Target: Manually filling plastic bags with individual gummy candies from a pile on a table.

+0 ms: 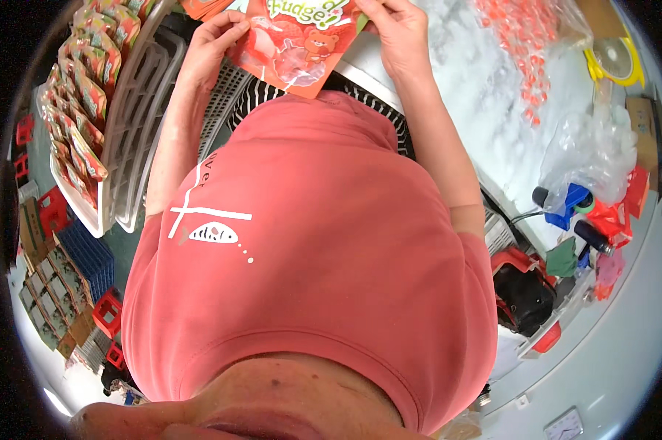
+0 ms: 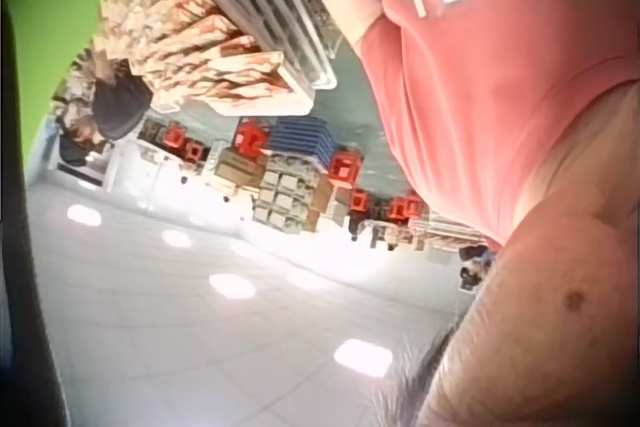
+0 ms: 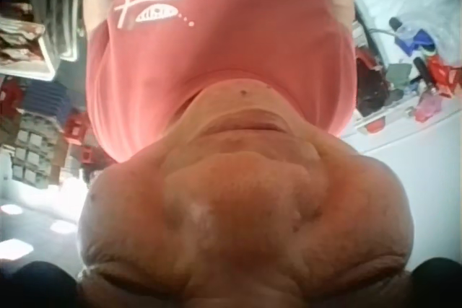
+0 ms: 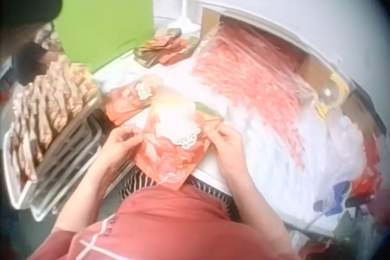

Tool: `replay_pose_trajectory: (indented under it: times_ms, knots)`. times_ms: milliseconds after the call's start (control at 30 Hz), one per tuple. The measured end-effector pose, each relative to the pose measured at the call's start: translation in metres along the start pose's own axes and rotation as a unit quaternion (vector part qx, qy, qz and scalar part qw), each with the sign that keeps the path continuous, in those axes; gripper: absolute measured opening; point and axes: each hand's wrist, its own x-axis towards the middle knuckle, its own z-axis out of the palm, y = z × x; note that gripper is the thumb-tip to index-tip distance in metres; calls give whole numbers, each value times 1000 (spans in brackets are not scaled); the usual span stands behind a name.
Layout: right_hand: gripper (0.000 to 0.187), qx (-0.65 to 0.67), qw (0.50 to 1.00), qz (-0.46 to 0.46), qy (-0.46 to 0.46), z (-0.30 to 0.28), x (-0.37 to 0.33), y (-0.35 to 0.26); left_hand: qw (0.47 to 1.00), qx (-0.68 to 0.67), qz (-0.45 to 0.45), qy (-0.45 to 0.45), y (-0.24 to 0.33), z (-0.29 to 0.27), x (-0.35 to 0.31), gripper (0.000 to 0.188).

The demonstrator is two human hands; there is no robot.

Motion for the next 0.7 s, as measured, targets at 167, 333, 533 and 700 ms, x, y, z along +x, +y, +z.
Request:
replay_pose_trajectory:
  times_ms: [167,333,533,700]
  knots:
    - [21,-24,994,71,-84,11,15,12,998,3,29,60,-9,-17,-5,12]
    - [19,-51,993,72,-81,38,13,15,995,6,-30,99,-16,-33,-16,13]
    - [30,-23,982,125,-141,54,2,13,987,17,-15,161,-4,-36,-45,10]
    - [34,73,943,184,-266,39,4,39,949,93,148,263,28,-91,-112,13]
